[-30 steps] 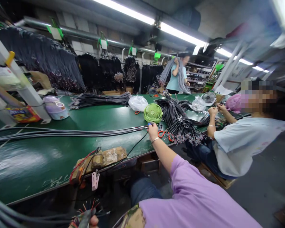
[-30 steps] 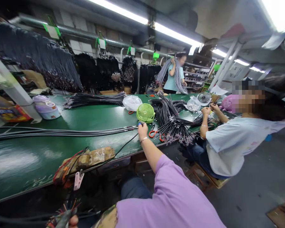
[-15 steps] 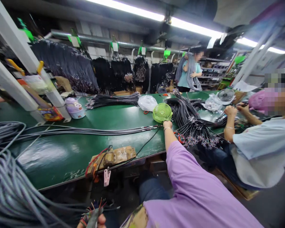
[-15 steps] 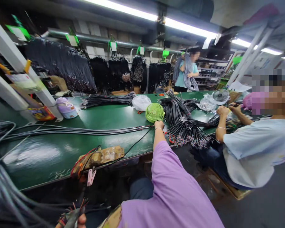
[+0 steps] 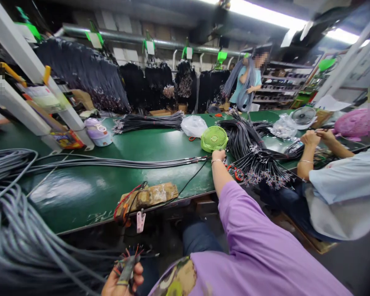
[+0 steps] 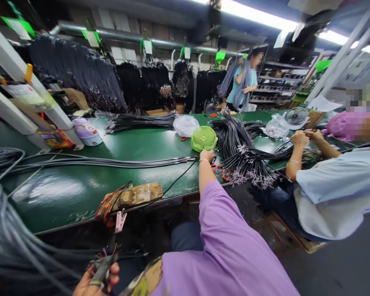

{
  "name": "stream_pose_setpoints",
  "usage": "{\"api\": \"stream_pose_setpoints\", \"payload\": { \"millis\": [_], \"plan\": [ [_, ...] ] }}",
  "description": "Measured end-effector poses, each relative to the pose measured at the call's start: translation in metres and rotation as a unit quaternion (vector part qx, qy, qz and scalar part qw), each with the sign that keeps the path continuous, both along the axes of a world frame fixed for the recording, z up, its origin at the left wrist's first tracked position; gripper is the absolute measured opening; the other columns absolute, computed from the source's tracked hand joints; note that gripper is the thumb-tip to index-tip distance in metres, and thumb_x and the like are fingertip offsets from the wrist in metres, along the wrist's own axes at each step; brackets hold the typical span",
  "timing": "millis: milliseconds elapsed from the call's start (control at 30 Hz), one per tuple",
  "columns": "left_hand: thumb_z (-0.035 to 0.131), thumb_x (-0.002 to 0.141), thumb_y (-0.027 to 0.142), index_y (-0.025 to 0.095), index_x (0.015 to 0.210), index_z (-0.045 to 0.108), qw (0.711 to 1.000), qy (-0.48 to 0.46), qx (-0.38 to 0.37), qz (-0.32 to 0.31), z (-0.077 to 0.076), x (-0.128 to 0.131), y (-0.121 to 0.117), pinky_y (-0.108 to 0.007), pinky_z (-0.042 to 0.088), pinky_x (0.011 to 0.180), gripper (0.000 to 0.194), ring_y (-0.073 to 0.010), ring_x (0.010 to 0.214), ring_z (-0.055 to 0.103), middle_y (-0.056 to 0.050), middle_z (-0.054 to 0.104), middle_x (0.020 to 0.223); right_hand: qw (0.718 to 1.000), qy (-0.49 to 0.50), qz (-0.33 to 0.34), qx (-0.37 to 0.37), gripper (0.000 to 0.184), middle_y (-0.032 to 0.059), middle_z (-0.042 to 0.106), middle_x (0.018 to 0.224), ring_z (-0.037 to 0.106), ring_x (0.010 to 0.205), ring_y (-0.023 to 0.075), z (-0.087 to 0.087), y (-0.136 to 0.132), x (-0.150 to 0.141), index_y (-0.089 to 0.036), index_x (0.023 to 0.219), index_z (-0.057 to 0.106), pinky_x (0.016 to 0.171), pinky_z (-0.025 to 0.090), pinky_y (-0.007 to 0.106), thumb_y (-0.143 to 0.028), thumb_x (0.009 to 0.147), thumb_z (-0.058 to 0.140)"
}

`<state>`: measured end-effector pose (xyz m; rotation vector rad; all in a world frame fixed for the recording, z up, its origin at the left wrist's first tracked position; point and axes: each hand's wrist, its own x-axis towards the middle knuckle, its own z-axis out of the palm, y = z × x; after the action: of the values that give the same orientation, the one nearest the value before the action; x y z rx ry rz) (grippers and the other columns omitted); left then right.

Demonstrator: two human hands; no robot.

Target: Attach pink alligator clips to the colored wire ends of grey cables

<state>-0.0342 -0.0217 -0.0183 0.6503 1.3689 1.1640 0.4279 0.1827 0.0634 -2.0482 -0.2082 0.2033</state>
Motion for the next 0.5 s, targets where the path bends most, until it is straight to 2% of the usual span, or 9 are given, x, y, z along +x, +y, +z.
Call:
{"api": "stream_pose_setpoints", "payload": {
  "millis": [67,200,267,333,400,433,500],
  "plan": [
    [0.081,0.045,0.047,0.03,0.063,0.065,1.0,-0.004,0.018,-0.019,0.003,0.002,-0.003,-0.024,0.035,0.039,0.029,-0.0139,0.041,0.051,0.003,0.065,0.053,1.0,-0.021,-0.005,0.011,0.034,0.0208,0.057,0.119,0.056,0.11,0.0252,0.005,-0.002,-0.011,-0.007,0.122,0.053,0.093,0.046,0.038,-0.014,0.088,0.049],
    [0.077,0.062,0.047,0.021,0.071,0.061,0.997,-0.034,0.054,-0.037,0.009,0.006,-0.01,-0.019,0.035,0.039,0.032,-0.0088,0.041,0.051,0.003,0.064,0.056,0.995,-0.076,0.044,0.039,0.043,0.015,0.052,0.128,0.049,0.119,0.0191,0.011,-0.012,-0.038,-0.011,0.129,0.046,0.1,0.039,0.034,-0.01,0.087,0.04],
    [0.077,0.062,0.046,0.018,0.07,0.057,0.997,-0.041,0.059,-0.03,0.01,0.007,-0.011,-0.017,0.032,0.036,0.035,-0.0076,0.038,0.05,0.003,0.062,0.053,0.971,-0.13,0.089,0.178,0.043,0.0163,0.056,0.121,0.055,0.11,0.018,0.005,-0.024,-0.059,-0.008,0.125,0.048,0.095,0.042,0.034,-0.007,0.082,0.041],
    [0.075,0.062,0.049,0.017,0.072,0.056,0.997,-0.055,0.052,-0.028,0.011,0.009,-0.011,-0.017,0.031,0.034,0.038,-0.0078,0.035,0.05,0.002,0.062,0.052,0.927,-0.133,0.163,0.31,0.043,0.0179,0.057,0.119,0.06,0.1,0.0167,-0.007,-0.047,-0.088,-0.01,0.123,0.05,0.084,0.046,0.032,-0.009,0.081,0.042],
    [0.074,0.063,0.051,0.016,0.073,0.056,0.997,-0.061,0.049,-0.03,0.011,0.009,-0.009,-0.017,0.029,0.033,0.041,-0.0081,0.034,0.05,0.002,0.062,0.052,0.881,-0.11,0.267,0.374,0.04,0.015,0.064,0.106,0.062,0.08,0.0158,-0.023,-0.081,-0.121,-0.014,0.123,0.052,0.069,0.048,0.032,-0.017,0.083,0.048],
    [0.074,0.063,0.051,0.016,0.072,0.056,0.996,-0.063,0.049,-0.034,0.012,0.01,-0.009,-0.017,0.028,0.032,0.041,-0.0083,0.034,0.051,0.001,0.062,0.052,0.87,-0.104,0.304,0.374,0.037,0.0121,0.066,0.096,0.06,0.07,0.0145,-0.032,-0.101,-0.137,-0.015,0.119,0.056,0.065,0.048,0.031,-0.021,0.083,0.053],
    [0.074,0.063,0.052,0.015,0.072,0.057,0.996,-0.07,0.049,-0.039,0.012,0.01,-0.009,-0.017,0.028,0.032,0.041,-0.0084,0.033,0.051,0.001,0.062,0.051,0.861,-0.077,0.387,0.32,0.027,0.0085,0.068,0.081,0.058,0.061,0.0136,-0.049,-0.138,-0.167,-0.014,0.104,0.065,0.062,0.049,0.031,-0.027,0.08,0.061]
  ]
}}
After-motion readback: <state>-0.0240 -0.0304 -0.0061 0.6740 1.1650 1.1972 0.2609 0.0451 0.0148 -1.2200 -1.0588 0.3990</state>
